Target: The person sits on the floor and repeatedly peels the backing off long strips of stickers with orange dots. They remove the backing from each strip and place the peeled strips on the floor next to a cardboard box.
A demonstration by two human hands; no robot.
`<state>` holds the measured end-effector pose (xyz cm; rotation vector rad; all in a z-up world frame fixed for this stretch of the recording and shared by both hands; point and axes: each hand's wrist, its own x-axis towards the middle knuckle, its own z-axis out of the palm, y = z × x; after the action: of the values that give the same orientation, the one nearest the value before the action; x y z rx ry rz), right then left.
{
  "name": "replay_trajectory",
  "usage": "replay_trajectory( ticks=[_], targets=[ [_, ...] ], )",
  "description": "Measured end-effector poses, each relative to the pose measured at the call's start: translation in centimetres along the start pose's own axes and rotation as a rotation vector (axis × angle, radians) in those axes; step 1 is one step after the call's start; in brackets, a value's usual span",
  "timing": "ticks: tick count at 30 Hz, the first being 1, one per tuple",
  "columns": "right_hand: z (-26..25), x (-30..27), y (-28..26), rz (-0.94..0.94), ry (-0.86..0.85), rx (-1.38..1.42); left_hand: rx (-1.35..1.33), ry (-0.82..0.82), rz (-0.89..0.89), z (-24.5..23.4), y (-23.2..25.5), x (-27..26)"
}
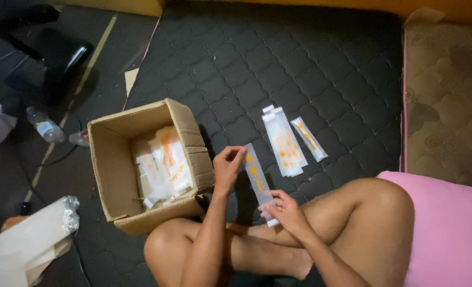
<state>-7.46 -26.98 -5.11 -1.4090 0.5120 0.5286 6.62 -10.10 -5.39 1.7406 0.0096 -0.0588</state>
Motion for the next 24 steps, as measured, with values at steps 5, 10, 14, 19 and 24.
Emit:
replay_trajectory(
  ticks=[5, 10, 14, 19, 24],
  targets=[
    [-0.2, 0.8, 1.4, -0.041, -0.029, 0.05, 0.01, 0.02, -0.002, 0.1, -0.4, -0.1],
    [-0.2, 1.2, 2.2, -0.019, -0.026, 0.038, 0.036, 0.036, -0.022, 0.0, -0.4, -0.2],
    [-0.4, 1.6, 3.1, -0.055, -0.04, 0.038, 0.008, 0.034, 0.0, 0.0, -0.8, -0.3],
    [-0.2, 1.0, 2.0, -0.036, -0.044, 0.035, -0.001, 0.032, -0.008, 0.0, -0.1, -0.4],
    [0.0, 0.8, 1.6, 0.014, -0.032, 0.013, 0.059, 0.029, 0.072, 0.0, -1.4, 0.0]
  ],
)
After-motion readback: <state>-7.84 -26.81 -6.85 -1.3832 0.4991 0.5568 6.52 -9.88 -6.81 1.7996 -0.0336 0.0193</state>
